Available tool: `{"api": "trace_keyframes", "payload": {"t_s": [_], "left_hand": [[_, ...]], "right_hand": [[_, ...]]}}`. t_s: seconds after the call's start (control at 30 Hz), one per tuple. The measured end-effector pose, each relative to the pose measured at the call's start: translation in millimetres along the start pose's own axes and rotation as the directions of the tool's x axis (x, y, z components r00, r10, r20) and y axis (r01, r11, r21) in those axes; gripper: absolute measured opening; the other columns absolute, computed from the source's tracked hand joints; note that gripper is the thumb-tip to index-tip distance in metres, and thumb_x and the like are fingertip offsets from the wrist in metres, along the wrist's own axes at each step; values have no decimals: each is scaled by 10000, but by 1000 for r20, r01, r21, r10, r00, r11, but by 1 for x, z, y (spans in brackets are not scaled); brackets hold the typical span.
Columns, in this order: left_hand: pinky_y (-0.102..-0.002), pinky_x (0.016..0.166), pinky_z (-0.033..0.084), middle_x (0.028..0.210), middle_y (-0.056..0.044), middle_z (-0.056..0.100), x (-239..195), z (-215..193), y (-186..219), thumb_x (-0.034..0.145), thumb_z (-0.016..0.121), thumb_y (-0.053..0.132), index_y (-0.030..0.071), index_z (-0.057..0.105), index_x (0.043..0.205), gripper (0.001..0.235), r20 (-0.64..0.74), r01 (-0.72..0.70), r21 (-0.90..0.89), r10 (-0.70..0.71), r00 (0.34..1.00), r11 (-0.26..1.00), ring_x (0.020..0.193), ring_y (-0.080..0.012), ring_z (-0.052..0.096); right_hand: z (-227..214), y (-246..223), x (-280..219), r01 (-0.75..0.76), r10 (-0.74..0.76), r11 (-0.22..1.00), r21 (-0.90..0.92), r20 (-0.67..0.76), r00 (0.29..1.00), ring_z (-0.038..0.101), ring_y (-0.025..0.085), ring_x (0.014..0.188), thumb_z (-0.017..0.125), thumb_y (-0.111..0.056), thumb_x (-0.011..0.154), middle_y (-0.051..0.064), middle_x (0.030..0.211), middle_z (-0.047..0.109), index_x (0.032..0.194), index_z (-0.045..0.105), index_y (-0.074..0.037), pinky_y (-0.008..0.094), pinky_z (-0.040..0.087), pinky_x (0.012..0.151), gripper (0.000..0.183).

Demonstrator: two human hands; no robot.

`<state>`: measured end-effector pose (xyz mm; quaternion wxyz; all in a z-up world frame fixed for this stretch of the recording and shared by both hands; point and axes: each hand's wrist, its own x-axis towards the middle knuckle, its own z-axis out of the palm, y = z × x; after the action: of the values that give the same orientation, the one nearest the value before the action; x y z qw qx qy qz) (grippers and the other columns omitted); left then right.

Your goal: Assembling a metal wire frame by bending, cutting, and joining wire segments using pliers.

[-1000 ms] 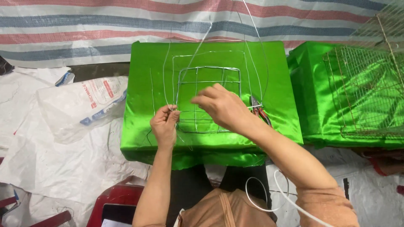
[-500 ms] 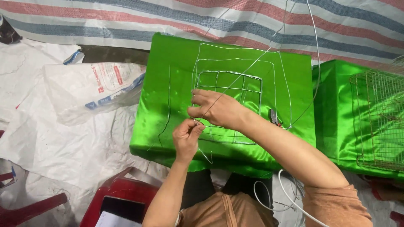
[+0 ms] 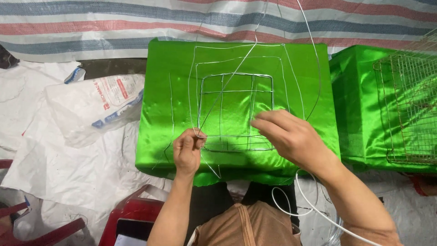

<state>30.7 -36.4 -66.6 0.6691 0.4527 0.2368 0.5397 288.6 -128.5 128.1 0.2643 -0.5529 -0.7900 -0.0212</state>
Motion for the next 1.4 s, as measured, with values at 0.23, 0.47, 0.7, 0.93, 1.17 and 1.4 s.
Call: {"api": "trace_keyframes", "payload": {"t_s": [0.23,0.47,0.7,0.93,1.17,1.4], "left_hand": [[-272,573,442,556,-50,459,11,28,19,1054,522,197,-23,632,840,326,36,162,-91,-159,987,983,531,-107,449],[-235,538,424,607,-46,498,13,37,21,1052,538,147,-13,642,884,255,13,213,-125,-213,977,969,515,-88,458],[-252,591,484,731,-78,597,20,25,16,1049,536,114,12,659,974,176,31,288,-167,-287,957,943,611,-125,559],[-249,603,498,834,-83,622,27,30,28,1043,553,87,-3,681,1132,180,23,363,-210,-366,930,908,679,-113,551],[-245,598,523,833,-77,641,28,32,33,1013,594,67,28,622,1186,179,10,390,-318,-409,913,864,725,-139,597],[-237,582,515,823,-81,659,27,31,32,1007,622,77,40,617,1170,167,47,397,-343,-407,912,851,720,-125,598]], "right_hand": [[76,80,-213,-569,565,754,-328,-120,817,726,219,937,820,-367,880,-5,978,712,1069,744,-252,366,615,800,235],[101,85,-230,-813,859,502,-296,57,510,673,355,1060,827,-452,833,55,1105,662,986,715,-163,478,594,868,346],[111,77,-220,-835,893,448,-320,111,436,593,323,1183,818,-405,830,9,1288,594,959,760,-182,441,584,940,263],[96,101,-257,-903,899,428,45,77,430,663,469,1066,782,-327,874,188,1204,696,873,704,-27,556,534,904,310],[69,62,-337,-239,878,-128,963,222,425,513,296,804,635,-300,950,175,993,616,753,531,-96,385,425,687,301],[62,16,-253,-197,696,-344,918,391,602,543,244,665,742,83,658,326,1227,669,816,484,-30,336,418,518,324]]}}
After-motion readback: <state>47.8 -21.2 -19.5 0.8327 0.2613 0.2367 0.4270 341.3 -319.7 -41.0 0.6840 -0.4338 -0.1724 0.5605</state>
